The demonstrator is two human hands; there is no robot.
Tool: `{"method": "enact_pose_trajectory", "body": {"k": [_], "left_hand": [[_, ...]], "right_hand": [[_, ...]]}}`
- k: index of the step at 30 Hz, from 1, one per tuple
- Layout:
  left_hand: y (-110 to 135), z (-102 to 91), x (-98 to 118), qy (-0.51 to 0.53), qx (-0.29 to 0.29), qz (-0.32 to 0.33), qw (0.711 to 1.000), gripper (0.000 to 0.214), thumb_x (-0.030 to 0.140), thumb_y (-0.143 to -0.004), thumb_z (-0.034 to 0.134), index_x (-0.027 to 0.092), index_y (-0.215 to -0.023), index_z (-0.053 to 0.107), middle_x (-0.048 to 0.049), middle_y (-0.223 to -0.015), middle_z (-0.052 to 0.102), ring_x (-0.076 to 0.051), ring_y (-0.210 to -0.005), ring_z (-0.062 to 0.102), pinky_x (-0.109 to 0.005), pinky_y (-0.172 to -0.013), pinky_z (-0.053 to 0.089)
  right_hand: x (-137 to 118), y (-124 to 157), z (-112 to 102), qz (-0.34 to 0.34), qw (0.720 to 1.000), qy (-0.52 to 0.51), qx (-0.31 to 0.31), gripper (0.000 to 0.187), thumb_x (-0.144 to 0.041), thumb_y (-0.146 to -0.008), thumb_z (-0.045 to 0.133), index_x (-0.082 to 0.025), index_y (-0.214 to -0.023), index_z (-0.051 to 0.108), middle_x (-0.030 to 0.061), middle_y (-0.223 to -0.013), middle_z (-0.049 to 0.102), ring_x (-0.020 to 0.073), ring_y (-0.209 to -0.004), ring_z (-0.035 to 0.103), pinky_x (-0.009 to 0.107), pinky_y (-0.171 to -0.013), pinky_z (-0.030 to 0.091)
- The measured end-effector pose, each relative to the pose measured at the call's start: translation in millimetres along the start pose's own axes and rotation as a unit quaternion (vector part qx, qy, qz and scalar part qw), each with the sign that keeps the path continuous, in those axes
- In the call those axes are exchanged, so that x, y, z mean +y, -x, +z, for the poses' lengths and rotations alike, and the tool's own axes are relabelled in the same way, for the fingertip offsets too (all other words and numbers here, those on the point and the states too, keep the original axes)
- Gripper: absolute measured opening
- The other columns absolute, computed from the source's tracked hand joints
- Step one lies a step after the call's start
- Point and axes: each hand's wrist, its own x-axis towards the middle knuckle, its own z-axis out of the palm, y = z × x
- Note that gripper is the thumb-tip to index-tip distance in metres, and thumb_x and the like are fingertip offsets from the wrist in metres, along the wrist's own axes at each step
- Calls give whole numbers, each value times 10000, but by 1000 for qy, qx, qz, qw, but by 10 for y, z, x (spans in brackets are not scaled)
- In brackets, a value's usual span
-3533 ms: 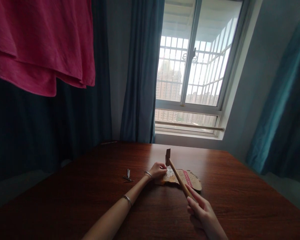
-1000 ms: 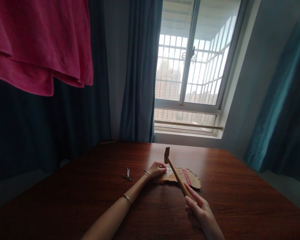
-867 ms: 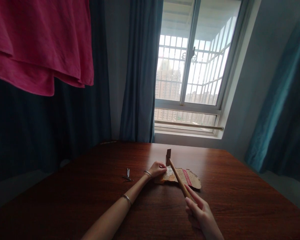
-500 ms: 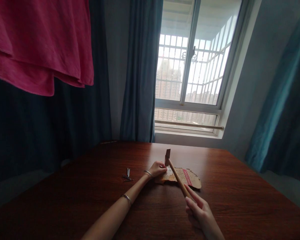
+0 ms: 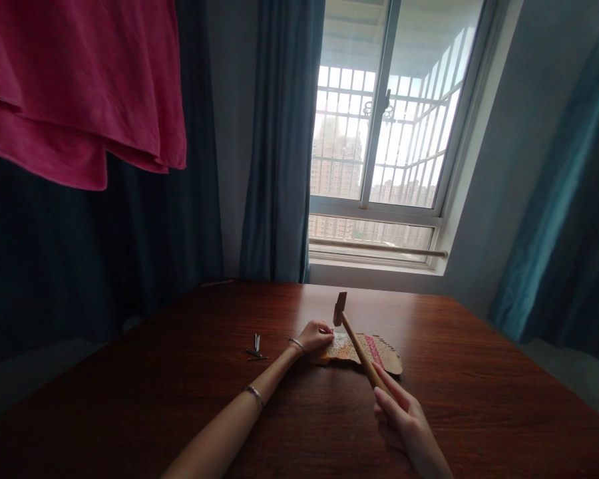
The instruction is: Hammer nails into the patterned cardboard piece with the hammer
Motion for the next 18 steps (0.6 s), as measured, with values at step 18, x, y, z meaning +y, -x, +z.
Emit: {"method": "enact_pose_trajectory", "body": {"k": [18], "left_hand": [[-18, 43, -62, 14, 15, -4, 1000, 208, 316, -659, 608, 138, -708, 702, -36, -806, 681, -147, -734, 587, -219, -687, 434]], "right_hand": [[23, 16, -31, 14, 1000, -2, -7, 829, -465, -676, 657, -210, -1371, 283, -77, -531, 434, -13, -311, 190, 106, -292, 86]]}}
